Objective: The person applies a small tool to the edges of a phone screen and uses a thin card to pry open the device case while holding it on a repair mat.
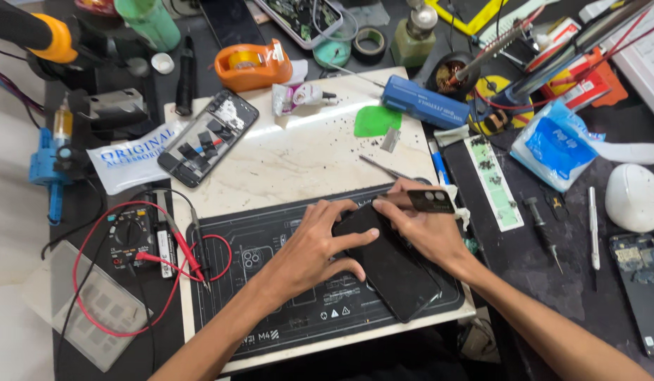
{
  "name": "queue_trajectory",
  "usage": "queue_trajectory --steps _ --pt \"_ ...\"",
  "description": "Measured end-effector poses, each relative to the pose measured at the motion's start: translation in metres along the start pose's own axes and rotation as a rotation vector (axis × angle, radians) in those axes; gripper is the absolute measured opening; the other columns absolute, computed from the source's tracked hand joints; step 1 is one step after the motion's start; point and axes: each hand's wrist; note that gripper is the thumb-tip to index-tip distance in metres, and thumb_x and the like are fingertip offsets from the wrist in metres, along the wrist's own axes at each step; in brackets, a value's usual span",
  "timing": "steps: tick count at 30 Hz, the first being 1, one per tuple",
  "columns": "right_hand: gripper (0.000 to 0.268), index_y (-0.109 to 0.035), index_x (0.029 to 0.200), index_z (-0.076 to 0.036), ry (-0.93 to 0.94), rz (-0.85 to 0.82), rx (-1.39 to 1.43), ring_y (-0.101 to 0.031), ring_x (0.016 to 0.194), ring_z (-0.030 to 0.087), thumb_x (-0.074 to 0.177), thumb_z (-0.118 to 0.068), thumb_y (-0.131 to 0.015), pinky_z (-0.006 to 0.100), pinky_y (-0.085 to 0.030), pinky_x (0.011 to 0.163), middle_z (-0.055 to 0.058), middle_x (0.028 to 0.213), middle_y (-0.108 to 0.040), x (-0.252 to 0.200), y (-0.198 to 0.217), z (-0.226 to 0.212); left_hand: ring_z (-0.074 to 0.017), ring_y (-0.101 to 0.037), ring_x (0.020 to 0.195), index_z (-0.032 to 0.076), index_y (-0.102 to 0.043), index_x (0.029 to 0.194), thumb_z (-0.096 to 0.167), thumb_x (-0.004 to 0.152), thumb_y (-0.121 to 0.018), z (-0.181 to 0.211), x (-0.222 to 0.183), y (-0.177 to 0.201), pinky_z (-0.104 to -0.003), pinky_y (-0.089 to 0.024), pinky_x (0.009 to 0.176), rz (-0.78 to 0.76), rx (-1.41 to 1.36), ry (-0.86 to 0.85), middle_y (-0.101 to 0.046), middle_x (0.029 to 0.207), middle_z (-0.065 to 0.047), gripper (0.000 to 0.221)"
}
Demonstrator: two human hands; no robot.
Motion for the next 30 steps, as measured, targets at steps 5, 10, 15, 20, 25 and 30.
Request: queue_trajectory --steps 5,10,15,20,25,30 --pt "0.018 -0.068 0.082 0.0 -0.03 -0.032 0.013 -0.058 0.056 0.006 0.09 -0.014 -0.075 0.023 -0.046 0.051 0.003 0.064 -0.069 0.003 0.001 -0.002 -0.0349 -0.053 0.121 0.022 -0.075 0.123 0.041 0.065 -0.086 -0.001 -0.001 -0.002 -0.048 -0.047 0.102 -0.01 -0.014 0.017 -0.054 0.137 -0.018 0.062" --pt "0.019 -0.069 0.084 0.001 -0.026 -0.038 -0.022 -0.059 0.057 0.008 0.091 -0.017 -0.075 0.025 -0.048 0.052 0.005 0.067 -0.07 0.007 0.002 0.002 -0.0356 -0.053 0.122 0.021 -0.074 0.124 0.041 0.066 -0.086 -0.007 0.001 -0.004 -0.048 -0.047 0.103 -0.017 -0.028 -0.006 -0.053 0.139 -0.018 0.063" --pt "0.027 -0.063 0.102 -0.003 -0.187 -0.029 0.037 -0.066 0.059 0.01 0.085 -0.02 -0.075 0.026 -0.054 0.054 0.005 0.074 -0.075 0.009 0.007 -0.006 -0.0367 -0.053 0.123 0.006 -0.064 0.131 0.043 0.063 -0.09 0.003 0.006 0.004 -0.047 -0.045 0.105 0.006 -0.029 0.053 -0.056 0.132 -0.016 0.082" --pt "0.031 -0.066 0.103 -0.002 -0.193 -0.063 -0.021 -0.067 0.061 0.01 0.086 -0.025 -0.076 0.026 -0.055 0.058 0.005 0.074 -0.076 0.006 0.011 -0.012 -0.0382 -0.051 0.113 -0.006 -0.056 0.126 0.049 0.048 -0.095 0.009 0.01 0.009 -0.048 -0.045 0.096 0.005 0.042 0.212 -0.051 0.121 -0.019 0.103" --pt "0.031 -0.07 0.097 0.0 -0.17 -0.102 -0.03 -0.065 0.063 0.009 0.085 -0.028 -0.076 0.027 -0.053 0.059 0.002 0.074 -0.074 0.009 0.016 -0.013 -0.0355 -0.052 0.109 -0.005 -0.055 0.12 0.051 0.049 -0.096 0.008 0.012 0.007 -0.046 -0.046 0.096 -0.033 0.061 0.217 -0.052 0.116 -0.017 0.099" --pt "0.027 -0.077 0.093 -0.001 0.016 -0.107 -0.092 -0.063 0.067 0.007 0.085 -0.026 -0.076 0.024 -0.051 0.061 -0.002 0.081 -0.072 0.01 0.021 -0.011 -0.0321 -0.052 0.106 -0.004 -0.052 0.123 0.047 0.05 -0.096 0.009 0.011 0.005 -0.044 -0.046 0.093 -0.09 -0.081 0.325 -0.057 0.114 -0.016 0.099"
Point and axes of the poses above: each hand's wrist, its own x-axis towards the middle knuckle, its own y-axis out of the back of the hand, z = x × y
